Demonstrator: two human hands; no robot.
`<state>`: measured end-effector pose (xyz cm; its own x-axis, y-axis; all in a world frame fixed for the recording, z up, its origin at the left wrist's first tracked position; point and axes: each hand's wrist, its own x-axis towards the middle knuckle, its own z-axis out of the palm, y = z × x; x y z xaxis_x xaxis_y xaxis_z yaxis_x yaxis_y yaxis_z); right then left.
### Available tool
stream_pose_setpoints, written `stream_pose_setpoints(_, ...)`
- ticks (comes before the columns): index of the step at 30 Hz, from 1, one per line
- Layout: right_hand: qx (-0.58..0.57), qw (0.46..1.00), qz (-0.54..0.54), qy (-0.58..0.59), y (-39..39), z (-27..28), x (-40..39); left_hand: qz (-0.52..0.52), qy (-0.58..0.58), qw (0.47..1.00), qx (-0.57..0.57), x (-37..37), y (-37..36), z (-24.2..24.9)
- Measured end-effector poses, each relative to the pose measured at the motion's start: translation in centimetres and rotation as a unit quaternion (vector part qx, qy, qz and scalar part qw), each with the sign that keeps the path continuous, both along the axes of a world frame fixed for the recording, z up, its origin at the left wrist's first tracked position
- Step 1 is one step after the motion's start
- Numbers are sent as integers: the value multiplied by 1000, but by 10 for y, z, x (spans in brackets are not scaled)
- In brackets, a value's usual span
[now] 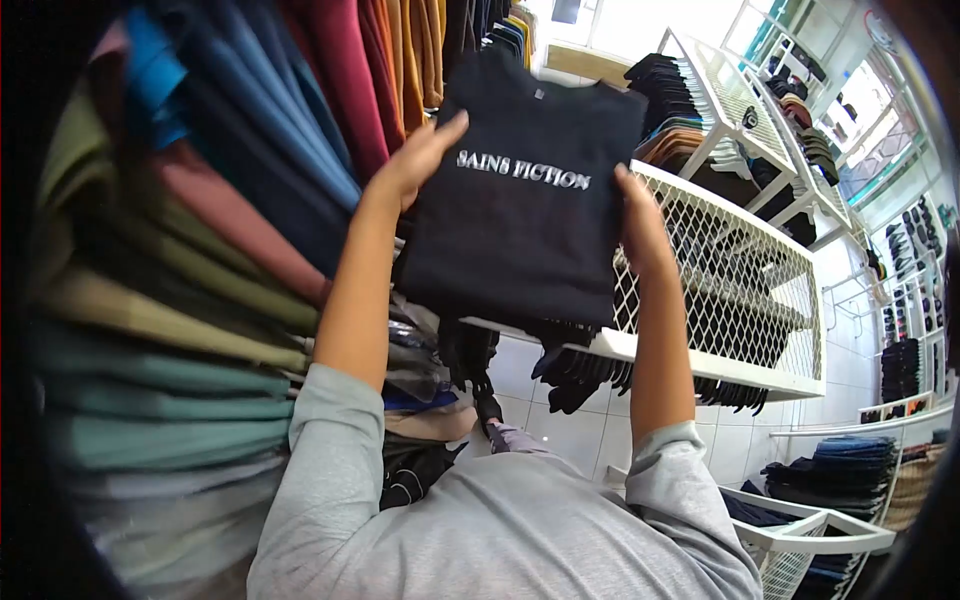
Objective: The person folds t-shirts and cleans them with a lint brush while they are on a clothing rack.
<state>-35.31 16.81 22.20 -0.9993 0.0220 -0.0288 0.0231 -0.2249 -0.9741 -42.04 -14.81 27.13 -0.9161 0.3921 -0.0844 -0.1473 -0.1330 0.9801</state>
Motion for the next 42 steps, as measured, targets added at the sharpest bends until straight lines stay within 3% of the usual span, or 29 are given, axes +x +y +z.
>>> stream_pose_setpoints(2, 120, 985, -89, -88, -31, 1, 29, 86, 64, 969, -223, -8, -9, -66)
stream_pose_setpoints(4, 91, 995, -44, -6, -35, -7, 48, 87, 31, 985, -143, 45, -10, -43)
stream_pose_setpoints(5, 31, 998, -39, -40, -41, 4, 61, 96, 50, 984, -138, 63, -16, -40)
stream_pose_setpoints(7, 67, 995, -63, -26, -49, 1, 82, 103, 67, 983, -135, 92, -21, -41)
stream_pose_setpoints(9, 100, 993, -64, 0, -51, -14, 88, 154, 197, 931, -267, 110, -21, -42)
stream_pose_setpoints(11, 142, 987, -68, 31, -48, -22, 92, 152, 162, 947, -233, 114, -20, -41)
stream_pose_setpoints(12, 141, 987, -66, 30, -46, -21, 96, 146, 128, 961, -197, 117, -20, -40)
stream_pose_setpoints(14, 167, 978, -73, -97, -42, -15, 102, 177, 149, 954, -189, 120, -17, -37)
stream_pose_setpoints(16, 169, 978, -106, -58, -46, -5, 105, 183, 81, 859, -471, 129, -12, -12)
stream_pose_setpoints(18, 486, 865, -124, 13, -44, 21, 116, 233, 146, 831, -483, 132, -5, -16)
stream_pose_setpoints(20, 510, 831, -184, 125, -51, 41, 109, 305, 403, 749, -430, 128, 12, -3)
stream_pose_setpoints(22, 502, 804, -213, 235, -58, 52, 90, 231, 430, 769, -413, 123, 33, 15)
stream_pose_setpoints(23, 505, 803, -192, 251, -66, 56, 81, 213, 452, 753, -429, 117, 43, 13)
stream_pose_setpoints(24, 509, 805, -178, 246, -75, 50, 73, 194, 474, 734, -445, 108, 52, 3)
stream_pose_setpoints(26, 582, 760, -155, 244, -89, 12, 57, 129, 417, 753, -492, 94, 64, -40)
stream_pose_setpoints(27, 580, 771, -143, 219, -92, -12, 51, 104, 377, 781, -487, 90, 66, -55)
stream_pose_setpoints(30, 567, 798, -103, 176, -88, -15, 56, 95, 370, 791, -478, 95, 62, -52)
stream_pose_setpoints(32, 598, 774, -96, 187, -83, -10, 53, 95, 383, 780, -486, 90, 57, -47)
stream_pose_setpoints(35, 559, 806, -101, 166, -74, 17, 34, 12, 356, 800, -483, 69, 48, -18)
stream_pose_setpoints(36, 568, 792, -129, 182, -73, 24, 19, -5, 338, 814, -472, 56, 49, -3)
stream_pose_setpoints(38, 587, 768, -177, 183, -73, 33, -16, 28, 379, 792, -479, 19, 58, 2)
stream_pose_setpoints(40, 623, 736, -206, 167, -73, 16, -55, 139, 409, 743, -511, -19, 78, -19)
stream_pose_setpoints(41, 657, 702, -233, 147, -74, 2, -68, 140, 367, 756, -524, -29, 87, -29)
stream_pose_setpoints(42, 664, 714, -205, 84, -77, -10, -71, 140, 319, 768, -538, -28, 93, -41)
